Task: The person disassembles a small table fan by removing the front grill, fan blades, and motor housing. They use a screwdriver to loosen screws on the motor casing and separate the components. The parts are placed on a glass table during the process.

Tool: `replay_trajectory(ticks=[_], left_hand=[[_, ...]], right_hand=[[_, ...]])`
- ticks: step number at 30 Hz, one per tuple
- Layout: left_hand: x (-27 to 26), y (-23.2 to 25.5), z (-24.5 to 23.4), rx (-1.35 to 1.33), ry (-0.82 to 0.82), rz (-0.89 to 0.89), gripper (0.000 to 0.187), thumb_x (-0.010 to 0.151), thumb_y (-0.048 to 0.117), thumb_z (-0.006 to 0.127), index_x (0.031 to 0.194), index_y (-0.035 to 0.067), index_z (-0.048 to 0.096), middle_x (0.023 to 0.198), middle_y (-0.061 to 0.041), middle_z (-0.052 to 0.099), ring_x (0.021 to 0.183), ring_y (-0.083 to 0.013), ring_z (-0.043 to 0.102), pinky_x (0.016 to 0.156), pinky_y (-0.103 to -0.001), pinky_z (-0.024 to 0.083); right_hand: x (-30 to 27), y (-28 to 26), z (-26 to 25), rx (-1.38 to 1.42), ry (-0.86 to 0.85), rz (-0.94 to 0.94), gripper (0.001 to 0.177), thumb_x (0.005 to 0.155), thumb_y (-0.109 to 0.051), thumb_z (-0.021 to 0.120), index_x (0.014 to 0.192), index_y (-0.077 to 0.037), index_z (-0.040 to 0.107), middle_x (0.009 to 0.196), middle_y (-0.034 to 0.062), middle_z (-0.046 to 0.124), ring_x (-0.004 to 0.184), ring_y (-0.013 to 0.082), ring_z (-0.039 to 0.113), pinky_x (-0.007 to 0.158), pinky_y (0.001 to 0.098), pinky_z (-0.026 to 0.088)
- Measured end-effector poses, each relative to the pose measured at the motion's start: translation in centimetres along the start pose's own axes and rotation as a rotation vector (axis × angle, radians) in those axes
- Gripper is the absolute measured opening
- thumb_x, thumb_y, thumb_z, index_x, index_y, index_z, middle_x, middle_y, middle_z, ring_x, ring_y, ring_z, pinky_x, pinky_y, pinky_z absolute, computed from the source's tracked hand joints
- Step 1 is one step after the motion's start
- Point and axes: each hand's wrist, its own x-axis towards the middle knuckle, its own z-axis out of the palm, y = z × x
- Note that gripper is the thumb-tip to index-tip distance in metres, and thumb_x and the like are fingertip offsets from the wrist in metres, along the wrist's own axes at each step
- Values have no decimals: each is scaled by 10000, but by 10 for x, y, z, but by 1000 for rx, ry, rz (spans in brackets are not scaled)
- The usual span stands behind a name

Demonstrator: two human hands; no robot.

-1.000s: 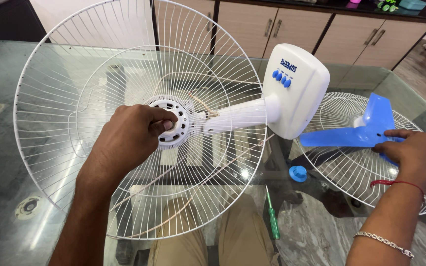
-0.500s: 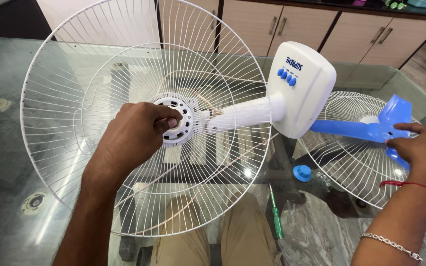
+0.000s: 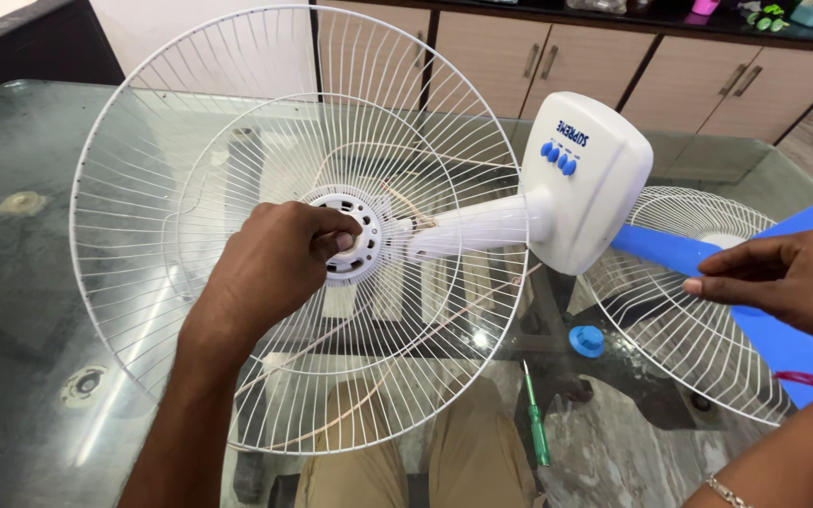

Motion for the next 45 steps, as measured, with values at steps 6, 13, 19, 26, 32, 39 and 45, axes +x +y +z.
replay_trajectory(ticks=[6, 13, 19, 26, 32, 39, 45], left_hand=[[-3, 1, -4, -4, 27, 21, 180, 918, 161, 690, 1038, 114, 815, 903, -118, 799, 708, -232, 758, 712, -417, 579], [-2, -4, -8, -22, 20, 26, 158, 892, 175, 727, 989, 88, 816, 850, -114, 803, 652, -203, 762, 659, -389, 589], [-2, -13, -15, 31, 29, -29, 175, 838, 136, 794, 1002, 74, 807, 864, -132, 800, 696, -212, 778, 668, -379, 614], [-2, -23, -20, -8, 111, 41, 279, 761, 88, 836, 1036, 68, 792, 917, -115, 799, 778, -195, 790, 723, -347, 639], [-2, -31, -25, -3, 80, 134, 318, 783, 80, 817, 1098, 78, 772, 971, -117, 802, 832, -189, 787, 758, -343, 632], [-1, -34, -30, 91, 86, 182, 324, 792, 25, 784, 1110, 89, 772, 1028, -107, 787, 808, -198, 775, 732, -357, 634], [3, -41, -29, 69, 130, 235, 381, 751, 49, 828, 1124, 75, 753, 1061, -109, 773, 823, -201, 764, 731, -349, 627]], right_hand=[[-44, -70, -1, -88, -7, -117, 486, 763, -395, 916, 1124, -79, 840, 1025, 118, 813, 989, 225, 784, 946, 375, 621], [-76, -149, 7, -244, -38, -340, 464, 763, -448, 893, 1084, -118, 834, 1014, 62, 835, 985, 199, 766, 916, 365, 601], [-86, -182, 33, 0, -105, -594, 454, 708, -337, 903, 1073, -88, 800, 921, 81, 837, 875, 205, 779, 761, 356, 642], [-91, -212, 57, 57, -142, -797, 439, 756, -297, 856, 1124, -78, 758, 902, 98, 822, 827, 194, 775, 719, 360, 608], [-91, -222, 76, 150, 44, -1052, 376, 797, -223, 810, 1125, -48, 753, 950, 106, 795, 852, 218, 773, 731, 362, 608], [-95, -236, 90, 70, 201, -1165, 400, 813, -237, 817, 1161, -58, 733, 1025, 112, 788, 884, 230, 760, 761, 367, 607], [-81, -258, 99, 152, 132, -1073, 480, 762, -266, 851, 1196, -95, 737, 1032, 104, 792, 899, 195, 769, 732, 354, 623]])
